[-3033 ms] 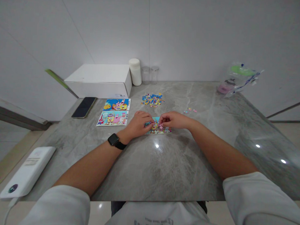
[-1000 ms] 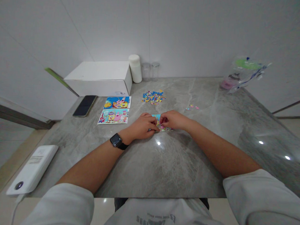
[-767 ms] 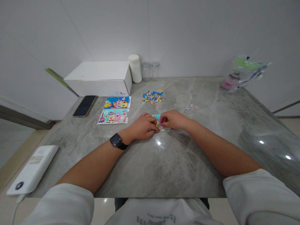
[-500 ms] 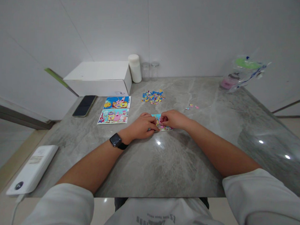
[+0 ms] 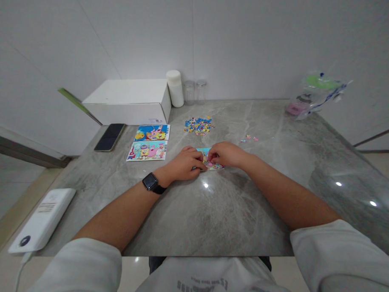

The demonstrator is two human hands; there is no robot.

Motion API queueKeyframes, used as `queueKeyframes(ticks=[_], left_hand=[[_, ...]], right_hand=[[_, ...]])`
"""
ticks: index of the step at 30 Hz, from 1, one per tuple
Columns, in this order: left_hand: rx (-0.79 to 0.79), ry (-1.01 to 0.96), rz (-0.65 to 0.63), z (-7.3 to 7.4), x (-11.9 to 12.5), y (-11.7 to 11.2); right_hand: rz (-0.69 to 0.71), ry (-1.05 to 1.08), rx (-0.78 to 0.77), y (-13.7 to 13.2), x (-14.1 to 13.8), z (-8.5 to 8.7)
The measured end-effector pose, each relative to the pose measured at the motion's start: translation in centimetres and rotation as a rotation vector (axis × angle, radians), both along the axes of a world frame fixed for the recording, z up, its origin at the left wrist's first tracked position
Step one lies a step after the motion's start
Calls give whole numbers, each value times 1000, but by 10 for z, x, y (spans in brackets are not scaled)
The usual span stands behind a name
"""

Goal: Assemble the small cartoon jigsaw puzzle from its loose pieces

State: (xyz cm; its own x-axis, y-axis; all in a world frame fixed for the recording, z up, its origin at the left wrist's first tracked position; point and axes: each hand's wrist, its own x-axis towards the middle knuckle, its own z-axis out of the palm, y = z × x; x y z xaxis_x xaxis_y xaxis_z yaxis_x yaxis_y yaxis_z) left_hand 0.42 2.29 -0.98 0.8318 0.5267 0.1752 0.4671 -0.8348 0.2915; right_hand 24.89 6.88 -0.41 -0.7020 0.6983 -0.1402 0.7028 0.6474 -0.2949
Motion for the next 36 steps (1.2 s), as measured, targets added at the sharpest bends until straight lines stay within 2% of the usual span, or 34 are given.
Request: queueKeyframes(ticks=[6, 16, 20, 28, 32, 36], left_hand=[[-6, -9, -3, 1, 0, 0], [9, -24, -1, -4, -1, 2], [-21, -56, 4, -6, -1, 2], [-8, -158, 22, -9, -1, 5], [7, -123, 16, -8, -1, 5], [13, -82, 10, -6, -2, 3]], right_hand=[[-30, 10, -2, 0, -1, 0], [-7, 16, -9, 0, 3, 10], [-103, 105, 80, 10, 19, 20], [-358, 213, 190, 21, 56, 52], [-400, 223, 206, 22, 62, 55], [-367, 222, 181, 21, 57, 50]])
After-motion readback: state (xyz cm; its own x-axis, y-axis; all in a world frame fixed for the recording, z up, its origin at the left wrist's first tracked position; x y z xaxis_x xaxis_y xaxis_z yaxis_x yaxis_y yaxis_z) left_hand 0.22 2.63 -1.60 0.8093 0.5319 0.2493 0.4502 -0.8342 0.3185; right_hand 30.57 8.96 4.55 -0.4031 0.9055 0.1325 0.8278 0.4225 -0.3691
